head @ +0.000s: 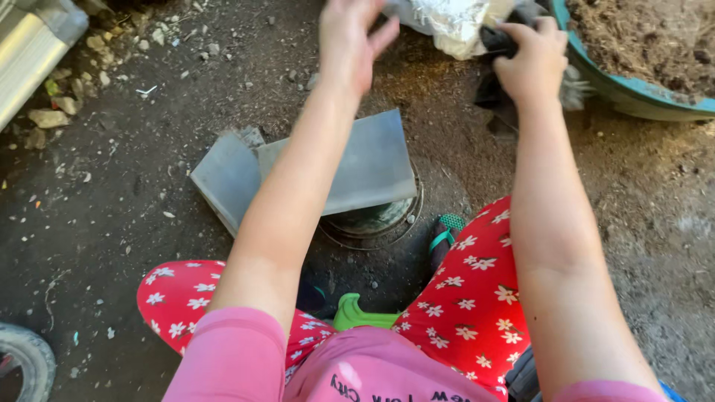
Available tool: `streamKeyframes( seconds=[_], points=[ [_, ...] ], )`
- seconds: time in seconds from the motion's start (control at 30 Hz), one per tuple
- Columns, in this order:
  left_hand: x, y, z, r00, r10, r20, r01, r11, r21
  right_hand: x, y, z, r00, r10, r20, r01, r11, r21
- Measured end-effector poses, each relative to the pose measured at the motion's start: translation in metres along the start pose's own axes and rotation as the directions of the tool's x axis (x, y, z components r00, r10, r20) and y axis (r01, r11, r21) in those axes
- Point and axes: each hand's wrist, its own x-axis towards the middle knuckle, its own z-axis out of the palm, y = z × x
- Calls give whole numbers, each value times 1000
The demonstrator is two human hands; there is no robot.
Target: The person sits on the ground and wipes rectangular metal sheets with a dark cloth. They handle the sheets one by one, wiping each surface and then placing them into a growing stack nearby.
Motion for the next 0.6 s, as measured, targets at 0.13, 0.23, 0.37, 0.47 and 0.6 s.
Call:
streamKeyframes(
  seconds=[0.13, 0.23, 0.37, 0.47, 0.6],
  points=[
    [-132, -70, -21, 676, -691, -255, 668, 721, -185, 6, 15, 6, 991, 85, -108, -64, 980, 188],
    [-214, -140, -21, 335, -921, -200, 918, 367, -152, 8, 8, 6, 993, 91, -79, -60, 940, 335],
    [-240, -192, -28, 316, -902, -295, 734, 429, -527, -1, -8, 7, 999, 38, 6, -38, 950, 309],
    [-249, -194, -32, 436, -795, -422, 585, 607, -538, -7, -16, 8, 984, 155, 85, -171, 955, 242],
    [-281, -190, -41, 600, -610, -518, 490, 792, -364, -10, -13, 12, 993, 95, 67, -107, 972, 207]
  ],
)
